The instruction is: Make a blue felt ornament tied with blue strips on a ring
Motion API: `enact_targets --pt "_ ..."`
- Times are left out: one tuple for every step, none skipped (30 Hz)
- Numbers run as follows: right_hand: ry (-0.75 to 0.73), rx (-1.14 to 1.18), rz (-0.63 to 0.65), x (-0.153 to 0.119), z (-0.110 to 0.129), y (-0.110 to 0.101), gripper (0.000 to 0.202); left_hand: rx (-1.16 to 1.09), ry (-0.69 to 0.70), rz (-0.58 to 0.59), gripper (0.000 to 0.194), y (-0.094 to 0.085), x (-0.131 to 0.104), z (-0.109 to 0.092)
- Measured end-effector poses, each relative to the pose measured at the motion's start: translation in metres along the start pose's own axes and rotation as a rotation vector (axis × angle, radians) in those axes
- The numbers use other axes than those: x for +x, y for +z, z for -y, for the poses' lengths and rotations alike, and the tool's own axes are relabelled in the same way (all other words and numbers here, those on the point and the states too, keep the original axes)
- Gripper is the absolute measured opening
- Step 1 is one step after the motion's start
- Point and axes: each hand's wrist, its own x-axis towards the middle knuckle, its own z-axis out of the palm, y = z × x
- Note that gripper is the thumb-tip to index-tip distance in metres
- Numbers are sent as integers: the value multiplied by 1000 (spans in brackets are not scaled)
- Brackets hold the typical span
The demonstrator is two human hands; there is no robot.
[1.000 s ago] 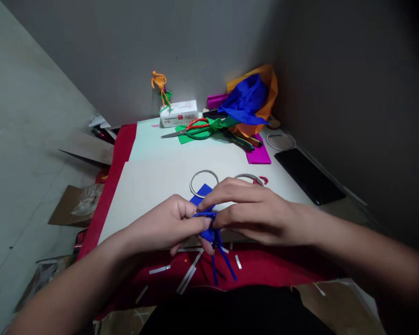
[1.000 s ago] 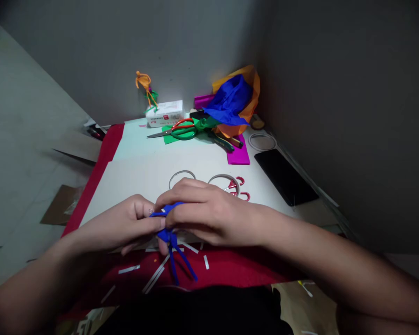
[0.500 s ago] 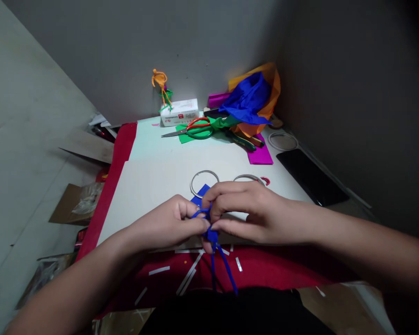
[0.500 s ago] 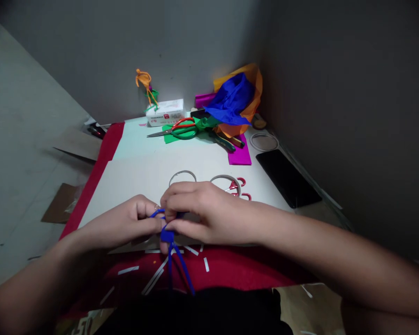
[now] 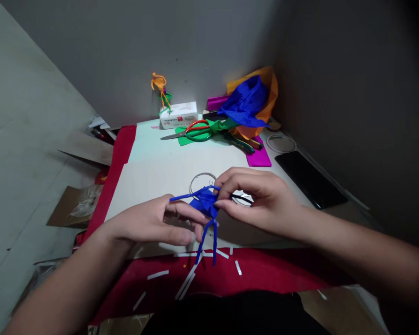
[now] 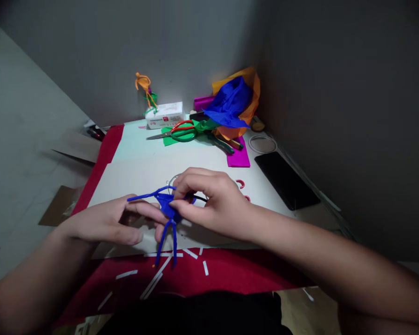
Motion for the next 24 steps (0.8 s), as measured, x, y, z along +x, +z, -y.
enact_targets --pt "4 4 -39 0 0 1 7 44 -16 -82 31 3 1 0" --pt "10 10 -71 0 -1 3 7 91 -50 -157 27 6 3 0" --pt "16 13 -99 -1 -2 5 7 132 -66 -224 24 9 5 0" --pt "20 12 -123 -2 -3 8 8 158 -93 -252 22 13 7 0" --pt "16 6 -144 -3 -4 11 9 141 -114 -287 23 17 10 -1" --pt "6 -3 -161 -4 -5 14 9 96 -131 -312 25 20 12 -1" --pt "-9 -17 -177 -5 -7 17 8 48 -144 -329 26 23 14 -1" --pt "-26 -32 -190 -5 -8 19 8 16 -170 -345 27 26 16 -2" --pt "-40 -47 -200 -6 -9 21 7 -5 -189 -367 28 28 17 -2" --pt "-50 -57 -207 -7 -10 23 7 -16 -204 -389 29 30 18 -2" --pt "-57 -65 -213 -8 -11 24 7 -17 -214 -413 30 32 18 -2" --pt "-62 -67 -217 -8 -12 25 7 -14 -211 -433 30 33 19 -2" --pt "-61 -63 -217 -9 -13 26 7 -10 -200 -450 29 34 19 -3" --pt "-46 -52 -214 -10 -13 27 8 -6 -180 -461 28 36 19 -3" --pt "-14 -34 -212 -10 -14 27 9 -1 -159 -469 27 36 19 -4" --pt "32 -7 -206 -10 -14 28 12 8 -141 -480 26 37 19 -4" --pt "88 34 -196 -10 -15 28 18 21 -129 -494 26 38 20 -5" --pt "149 89 -179 -10 -15 27 24 38 -124 -512 25 40 20 -5" --pt "212 157 -150 -10 -15 27 31 53 -126 -533 25 41 20 -6" --pt "272 235 -116 -9 -14 26 36 66 -130 -555 25 42 20 -6" --pt "327 316 -84 -8 -14 25 38 69 -136 -578 25 44 21 -6" --pt "377 390 -64 -8 -13 24 38 61 -140 -600 24 45 21 -6" --pt "415 451 -59 -7 -12 23 38 47 -141 -620 24 47 22 -6" --pt "440 497 -71 -6 -11 23 37 35 -140 -641 23 48 22 -5"
